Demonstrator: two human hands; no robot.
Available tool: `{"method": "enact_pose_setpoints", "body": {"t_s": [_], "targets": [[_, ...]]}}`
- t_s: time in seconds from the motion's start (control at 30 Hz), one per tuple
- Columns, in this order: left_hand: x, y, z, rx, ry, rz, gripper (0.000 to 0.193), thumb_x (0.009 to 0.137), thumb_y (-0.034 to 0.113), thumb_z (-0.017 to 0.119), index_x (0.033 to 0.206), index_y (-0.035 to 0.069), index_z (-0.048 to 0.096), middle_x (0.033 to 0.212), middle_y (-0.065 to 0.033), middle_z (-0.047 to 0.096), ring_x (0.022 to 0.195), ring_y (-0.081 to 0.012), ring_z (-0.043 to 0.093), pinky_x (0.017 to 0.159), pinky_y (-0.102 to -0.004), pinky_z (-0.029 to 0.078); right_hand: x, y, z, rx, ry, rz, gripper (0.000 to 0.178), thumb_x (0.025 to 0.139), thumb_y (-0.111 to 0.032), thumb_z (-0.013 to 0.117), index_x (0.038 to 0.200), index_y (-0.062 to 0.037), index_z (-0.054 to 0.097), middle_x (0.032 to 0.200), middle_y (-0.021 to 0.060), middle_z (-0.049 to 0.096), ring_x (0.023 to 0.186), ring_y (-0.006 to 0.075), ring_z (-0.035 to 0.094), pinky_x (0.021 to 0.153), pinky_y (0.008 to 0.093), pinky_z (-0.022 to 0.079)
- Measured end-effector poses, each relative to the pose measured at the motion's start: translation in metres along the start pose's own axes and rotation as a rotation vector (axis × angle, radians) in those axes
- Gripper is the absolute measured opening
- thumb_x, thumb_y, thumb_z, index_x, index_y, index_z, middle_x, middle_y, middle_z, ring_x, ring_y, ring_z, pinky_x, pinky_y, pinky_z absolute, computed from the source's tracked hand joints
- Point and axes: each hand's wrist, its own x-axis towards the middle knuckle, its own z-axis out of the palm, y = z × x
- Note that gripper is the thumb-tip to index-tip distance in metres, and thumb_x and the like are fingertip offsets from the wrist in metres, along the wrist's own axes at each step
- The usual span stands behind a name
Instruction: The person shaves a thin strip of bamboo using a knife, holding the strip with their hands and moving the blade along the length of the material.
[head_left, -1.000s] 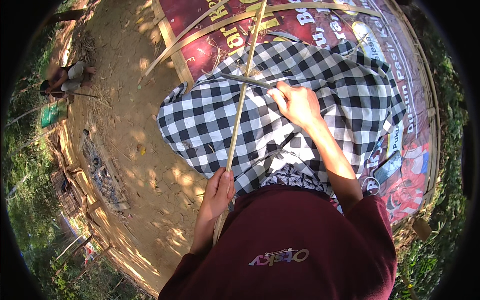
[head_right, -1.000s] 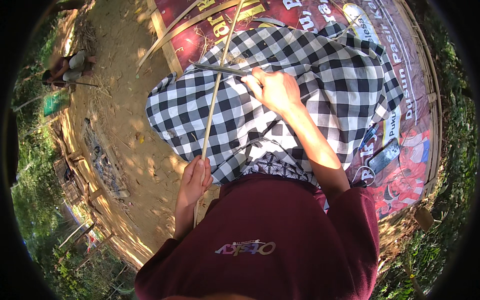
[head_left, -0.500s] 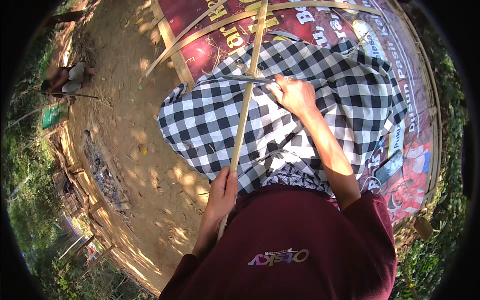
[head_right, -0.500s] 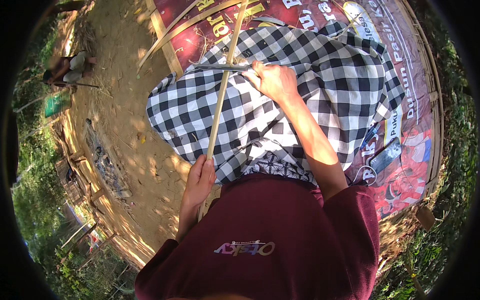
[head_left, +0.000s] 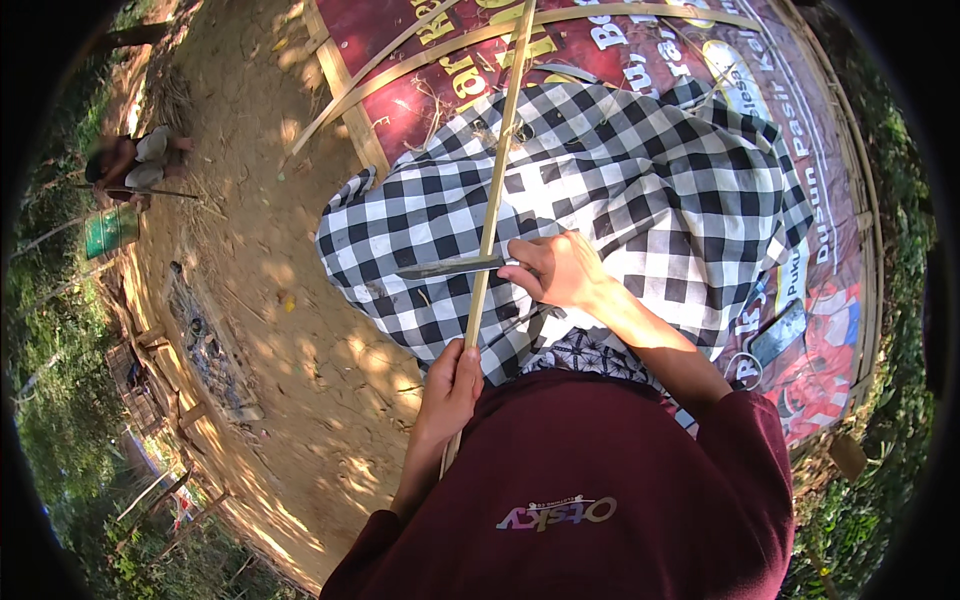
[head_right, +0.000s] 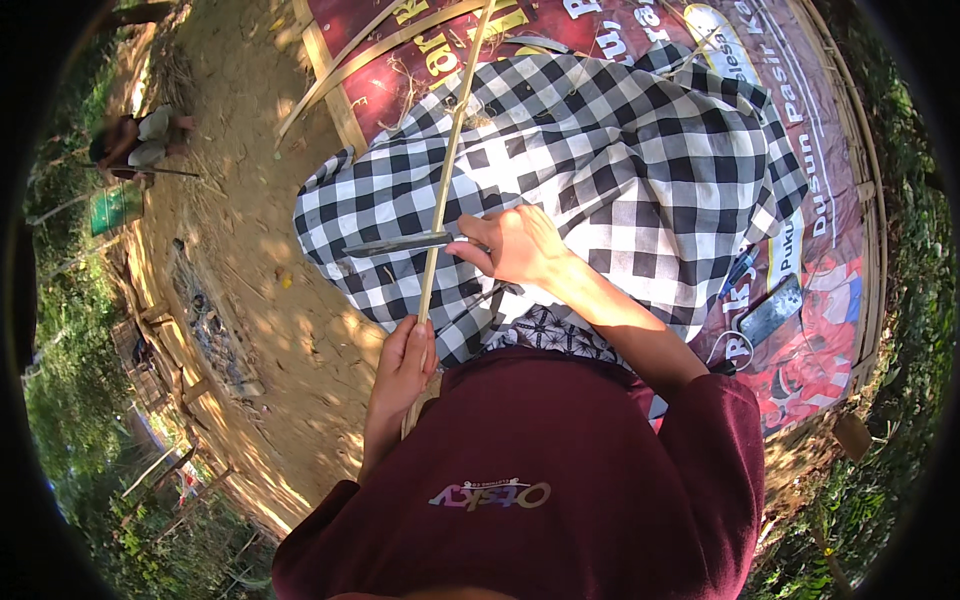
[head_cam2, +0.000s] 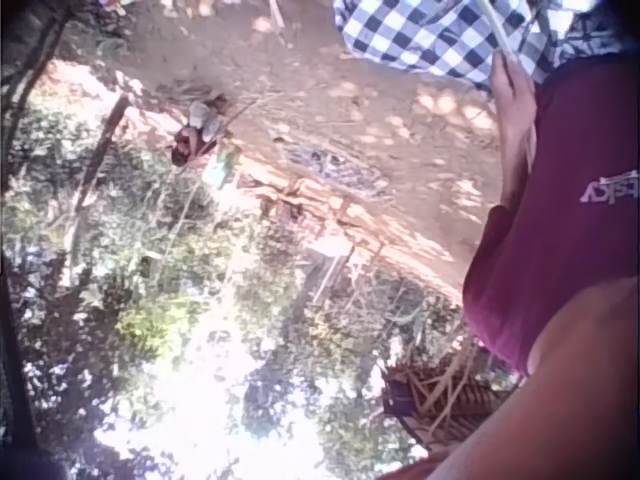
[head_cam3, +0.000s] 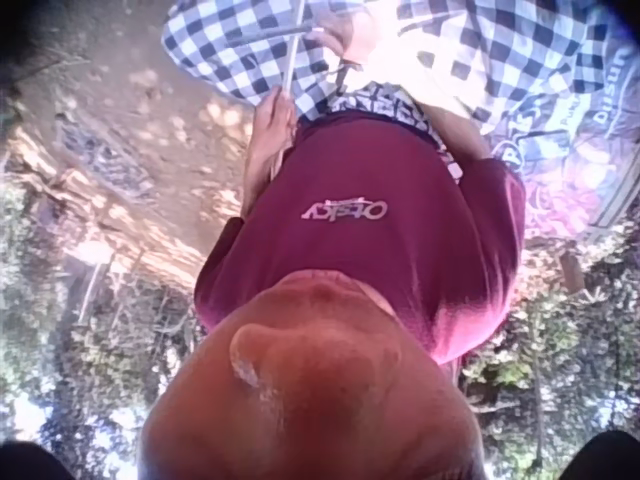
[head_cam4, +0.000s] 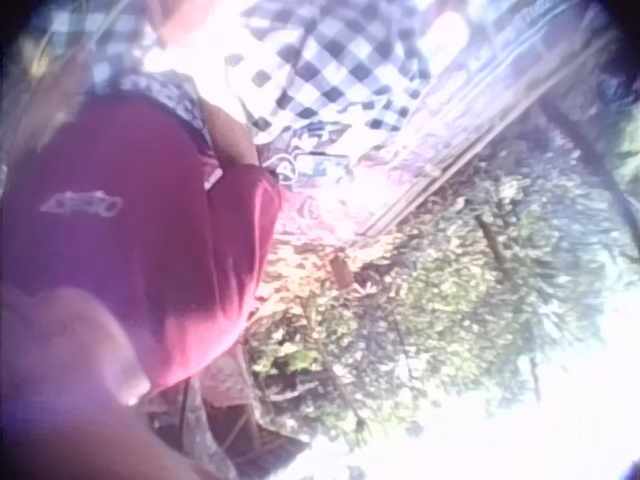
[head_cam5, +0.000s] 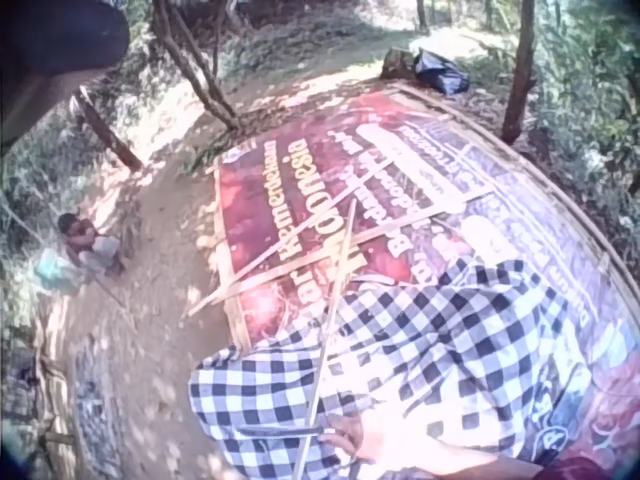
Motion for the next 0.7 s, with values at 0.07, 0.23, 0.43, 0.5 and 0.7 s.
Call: {"method": "enact_pose_setpoints", "body": {"t_s": [0.07, 0.23, 0.43, 0.5, 0.7], "targets": [[0.001, 0.001, -0.001, -0.012, -0.020, -0.001, 0.024, 0.102, 0.024, 0.037, 0.091, 0.005, 0.047, 0.056, 0.0035, 0.035, 0.043, -0.0031, 0.028, 0.040, -0.0194, 0.025, -0.001, 0.005, 0.007, -0.117, 0.059, -0.034, 0.038, 0.084, -0.043, 0.063, 0.072, -0.0087, 0.050, 0.053, 0.0069, 0.054, 0.049, 0.0291, 0.056, 0.044, 0.0390, 0.041], [0.003, 0.005, -0.005, 0.020, 0.010, -0.027, 0.025, 0.102, 0.025, 0.038, 0.088, 0.005, 0.046, 0.056, 0.0037, 0.036, 0.045, -0.0033, 0.030, 0.042, -0.0201, 0.026, 0.020, 0.034, -0.003, -0.349, 0.010, -0.031, 0.038, 0.081, -0.049, 0.062, 0.075, -0.0123, 0.052, 0.054, 0.0046, 0.054, 0.049, 0.0270, 0.057, 0.043, 0.0377, 0.042], [-0.019, 0.009, -0.009, -0.209, -0.090, -0.076, 0.026, 0.103, 0.026, 0.034, 0.091, 0.006, 0.045, 0.057, 0.0023, 0.035, 0.041, -0.0040, 0.027, 0.039, -0.0195, 0.024, 0.048, 0.082, -0.060, -0.448, 0.481, 0.545, 0.044, 0.093, -0.048, 0.046, 0.081, -0.0092, 0.062, 0.057, 0.0125, 0.060, 0.058, 0.0376, 0.061, 0.050, 0.0471, 0.047], [-0.023, 0.009, -0.011, -0.201, -0.055, -0.113, 0.026, 0.103, 0.026, 0.033, 0.094, 0.005, 0.046, 0.056, 0.0010, 0.035, 0.039, -0.0049, 0.026, 0.038, -0.0199, 0.025, 0.045, 0.085, -0.064, -0.309, 0.413, 0.513, 0.043, 0.093, -0.047, 0.046, 0.081, -0.0092, 0.062, 0.055, 0.0117, 0.058, 0.057, 0.0371, 0.060, 0.050, 0.0459, 0.045], [-0.013, 0.011, -0.007, -0.218, -0.052, -0.129, 0.027, 0.102, 0.026, 0.036, 0.089, 0.005, 0.045, 0.056, 0.0022, 0.035, 0.043, -0.0046, 0.029, 0.041, -0.0205, 0.027, 0.023, 0.027, -0.035, -0.101, 0.257, 0.175, 0.031, 0.086, -0.037, 0.062, 0.072, -0.0103, 0.053, 0.051, 0.0085, 0.052, 0.047, 0.0301, 0.055, 0.043, 0.0396, 0.040]]}}
